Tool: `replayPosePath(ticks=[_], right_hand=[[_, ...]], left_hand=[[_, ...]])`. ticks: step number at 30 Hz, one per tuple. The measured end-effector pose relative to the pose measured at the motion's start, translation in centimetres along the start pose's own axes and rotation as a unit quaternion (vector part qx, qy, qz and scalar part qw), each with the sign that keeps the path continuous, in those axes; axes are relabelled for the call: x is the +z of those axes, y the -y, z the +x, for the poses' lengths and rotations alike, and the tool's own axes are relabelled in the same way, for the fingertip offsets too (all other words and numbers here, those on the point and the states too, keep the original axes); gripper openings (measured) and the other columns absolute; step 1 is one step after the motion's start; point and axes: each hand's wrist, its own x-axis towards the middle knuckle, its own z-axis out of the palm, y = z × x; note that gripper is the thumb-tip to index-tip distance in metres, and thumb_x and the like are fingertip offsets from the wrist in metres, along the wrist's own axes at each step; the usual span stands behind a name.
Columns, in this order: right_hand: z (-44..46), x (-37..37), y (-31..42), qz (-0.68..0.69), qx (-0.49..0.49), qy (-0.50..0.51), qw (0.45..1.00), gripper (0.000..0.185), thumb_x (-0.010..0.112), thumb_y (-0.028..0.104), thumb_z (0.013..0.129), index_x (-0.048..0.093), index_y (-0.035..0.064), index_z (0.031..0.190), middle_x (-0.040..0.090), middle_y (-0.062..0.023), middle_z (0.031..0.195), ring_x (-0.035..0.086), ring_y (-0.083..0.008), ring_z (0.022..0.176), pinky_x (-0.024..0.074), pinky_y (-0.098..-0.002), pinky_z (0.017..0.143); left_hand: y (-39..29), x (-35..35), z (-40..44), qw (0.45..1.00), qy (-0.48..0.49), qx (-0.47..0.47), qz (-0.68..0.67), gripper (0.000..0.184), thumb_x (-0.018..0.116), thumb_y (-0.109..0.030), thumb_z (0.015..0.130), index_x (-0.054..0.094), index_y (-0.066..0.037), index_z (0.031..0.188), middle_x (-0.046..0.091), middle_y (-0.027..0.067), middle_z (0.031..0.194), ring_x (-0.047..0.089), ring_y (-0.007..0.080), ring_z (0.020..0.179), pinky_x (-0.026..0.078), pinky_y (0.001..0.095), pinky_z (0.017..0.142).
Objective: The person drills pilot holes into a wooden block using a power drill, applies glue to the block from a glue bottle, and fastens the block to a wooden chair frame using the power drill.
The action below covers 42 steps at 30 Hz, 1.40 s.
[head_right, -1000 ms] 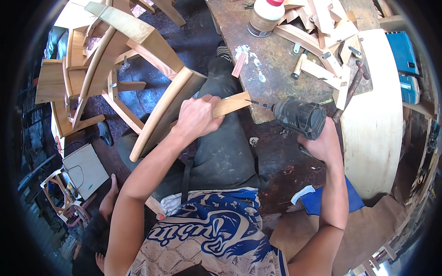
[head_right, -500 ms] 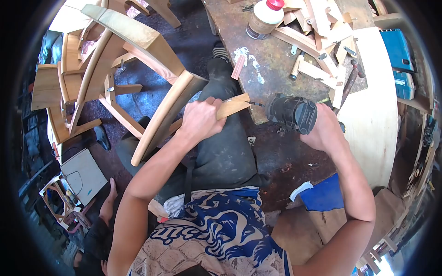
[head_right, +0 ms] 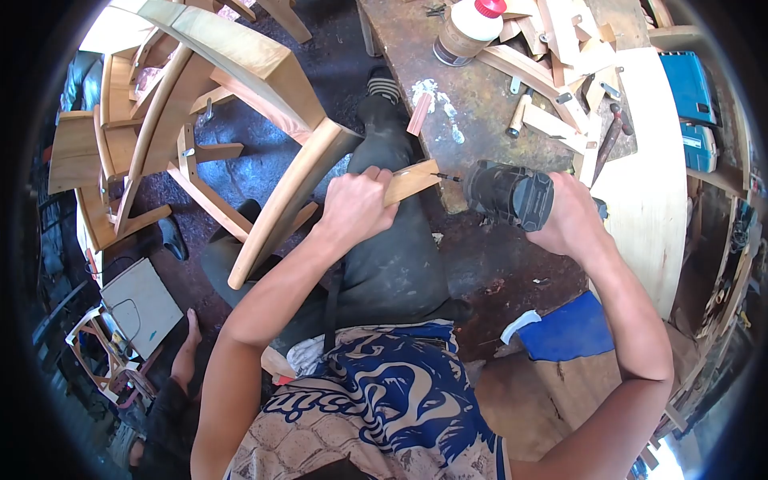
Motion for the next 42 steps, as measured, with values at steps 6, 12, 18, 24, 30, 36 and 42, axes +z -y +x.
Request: replayPosePath(ticks=[6,12,18,24,30,36,42], right_hand=[[0.1,-0.6,1.0,-0.019,0.029,0.023,0.999,0.021,0.072,0.003,0.063,0.066,0.0012,0.083,0.068,-0.0217,0.083,0.065,-0.0445,0.086,0.0544,-0.0474,0.080],[-0.1,-0.4,1.0,-0.019,0.035,0.017,0.999,0.021,0.070,0.002,0.063,0.066,0.0011,0.083,0.069,-0.0214,0.084,0.065,-0.0440,0.088,0.0542,-0.0470,0.081],[-0.2,-0.2,0.9,-0.005,0.023,0.008,1.000,0.020,0.070,0.003,0.063,0.065,0.0013,0.083,0.069,-0.0204,0.082,0.065,-0.0435,0.086,0.0545,-0.0465,0.080],[0.9,2.6,0.6,-0.009,-0.016,0.029,0.999,0.023,0.073,0.009,0.064,0.067,0.0040,0.085,0.069,-0.0208,0.084,0.066,-0.0422,0.088,0.0548,-0.0459,0.080],[-3.0,0.3,2.0,0.152,-0.062,-0.066,0.984,0.034,0.073,0.006,0.063,0.070,0.0041,0.097,0.070,-0.0151,0.086,0.064,-0.0376,0.091,0.0520,-0.0428,0.086],[-4.8,-0.7,2.0,0.149,-0.025,-0.113,0.982,0.032,0.069,0.002,0.062,0.069,0.0000,0.094,0.070,-0.0179,0.087,0.066,-0.0403,0.085,0.0537,-0.0414,0.080],[-4.0,1.5,0.7,0.110,-0.016,-0.126,0.986,0.035,0.072,0.003,0.063,0.070,0.0019,0.098,0.072,-0.0197,0.094,0.068,-0.0417,0.089,0.0549,-0.0438,0.078]], left_hand=[[0.3,0.6,-0.2,1.000,0.021,-0.016,0.000,0.035,0.079,-0.027,0.069,0.064,-0.001,0.088,0.066,0.0140,0.079,0.069,0.0328,0.065,0.057,0.0427,0.060],[0.4,0.4,-0.2,1.000,0.023,-0.010,0.004,0.036,0.079,-0.027,0.069,0.064,-0.001,0.088,0.066,0.0142,0.079,0.069,0.0323,0.065,0.057,0.0420,0.060],[0.4,0.6,-0.2,1.000,0.022,-0.008,0.006,0.035,0.079,-0.027,0.069,0.064,-0.001,0.088,0.066,0.0141,0.079,0.070,0.0324,0.065,0.057,0.0417,0.060],[0.7,1.1,-0.8,1.000,0.005,0.002,-0.006,0.031,0.078,-0.023,0.068,0.066,-0.002,0.087,0.067,0.0140,0.079,0.070,0.0319,0.064,0.058,0.0417,0.061],[2.1,-0.2,-1.0,0.995,0.006,-0.102,-0.022,0.030,0.079,-0.026,0.070,0.071,-0.006,0.091,0.069,0.0125,0.083,0.070,0.0340,0.069,0.058,0.0445,0.067],[1.5,-1.5,-1.2,0.997,0.004,-0.081,0.003,0.032,0.079,-0.027,0.069,0.071,-0.006,0.092,0.069,0.0128,0.082,0.069,0.0346,0.068,0.058,0.0450,0.065],[0.2,-0.1,-0.8,0.998,0.021,-0.050,0.012,0.033,0.077,-0.026,0.069,0.068,-0.002,0.089,0.068,0.0151,0.080,0.070,0.0339,0.067,0.057,0.0449,0.064]])
